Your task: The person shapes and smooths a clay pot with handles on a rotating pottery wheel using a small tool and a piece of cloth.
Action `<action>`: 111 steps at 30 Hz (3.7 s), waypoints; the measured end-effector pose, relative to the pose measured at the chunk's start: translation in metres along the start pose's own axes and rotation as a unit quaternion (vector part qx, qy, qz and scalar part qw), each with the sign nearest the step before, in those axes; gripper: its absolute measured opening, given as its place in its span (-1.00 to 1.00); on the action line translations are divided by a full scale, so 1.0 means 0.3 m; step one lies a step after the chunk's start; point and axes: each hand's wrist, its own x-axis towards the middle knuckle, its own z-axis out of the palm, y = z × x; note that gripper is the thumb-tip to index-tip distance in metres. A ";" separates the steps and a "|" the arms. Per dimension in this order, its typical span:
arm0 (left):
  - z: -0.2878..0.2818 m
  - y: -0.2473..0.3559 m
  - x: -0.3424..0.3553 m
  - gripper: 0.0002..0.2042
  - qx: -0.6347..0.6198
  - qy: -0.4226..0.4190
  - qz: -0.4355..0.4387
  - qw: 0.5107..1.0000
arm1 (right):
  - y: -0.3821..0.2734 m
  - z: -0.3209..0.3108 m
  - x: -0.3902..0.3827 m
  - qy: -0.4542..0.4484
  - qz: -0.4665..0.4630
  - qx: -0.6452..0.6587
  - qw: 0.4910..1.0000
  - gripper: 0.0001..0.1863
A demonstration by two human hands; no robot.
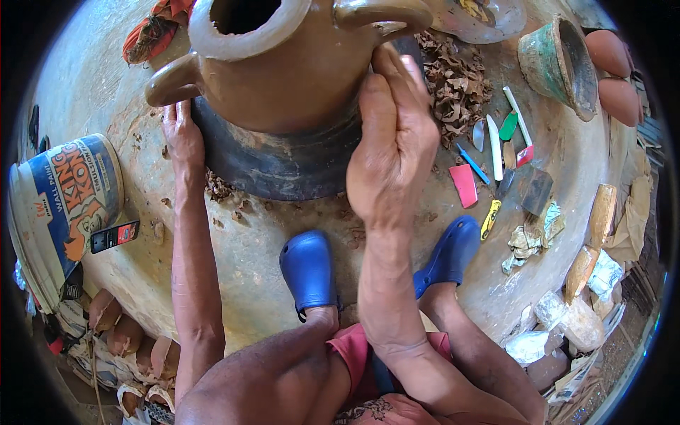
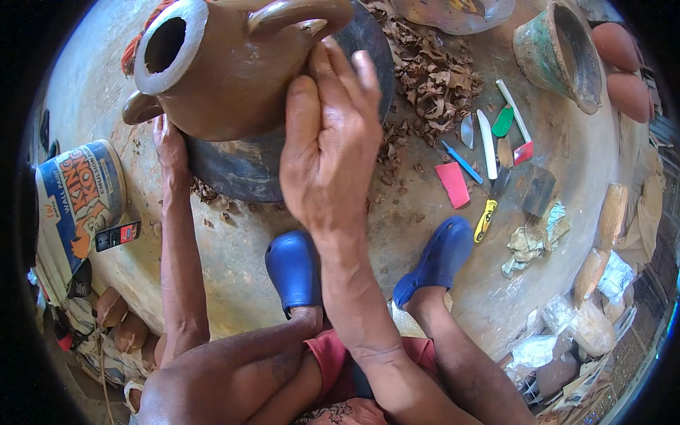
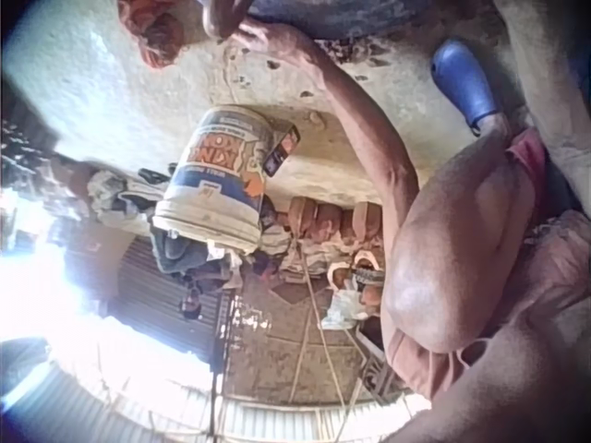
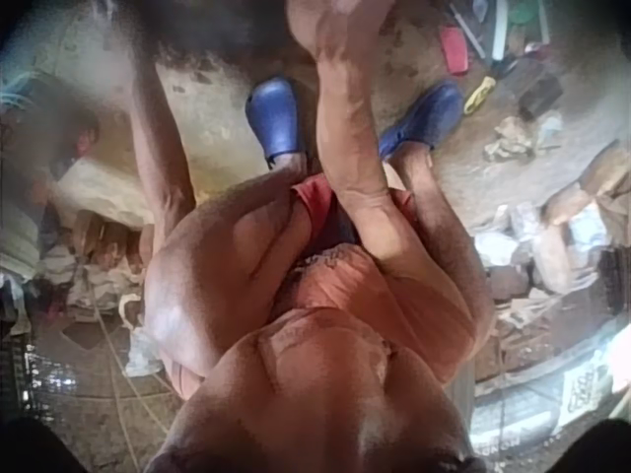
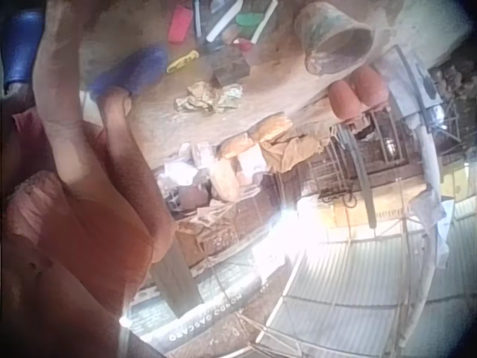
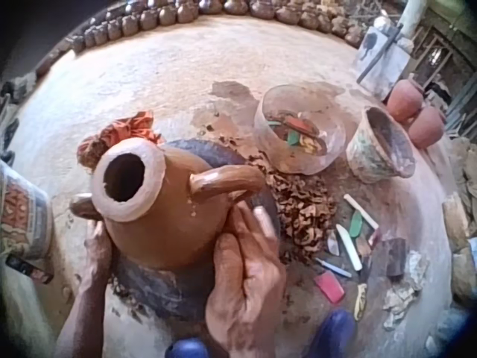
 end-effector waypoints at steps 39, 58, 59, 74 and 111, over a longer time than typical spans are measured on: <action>0.051 0.124 -0.021 -0.60 -0.181 0.059 -0.072 0.979 | -0.107 0.045 0.087 0.142 0.110 0.099 0.979 -0.51; 0.020 0.204 -0.013 -0.59 -0.129 0.056 -0.105 0.985 | 0.072 0.051 -0.012 0.028 0.199 0.241 0.949 -0.06; 0.023 0.202 -0.005 -0.59 -0.117 0.051 -0.092 0.987 | 0.099 0.050 -0.029 0.028 0.198 0.243 0.949 -0.06; 0.016 0.218 0.326 -0.66 -0.014 0.218 0.090 0.972 | 0.195 -0.249 0.012 0.082 0.040 -0.103 0.990 -0.73; 0.092 0.283 -0.238 -0.45 -0.126 0.168 -0.013 0.978 | -0.313 0.059 0.139 -0.222 -0.656 -0.224 0.685 -0.68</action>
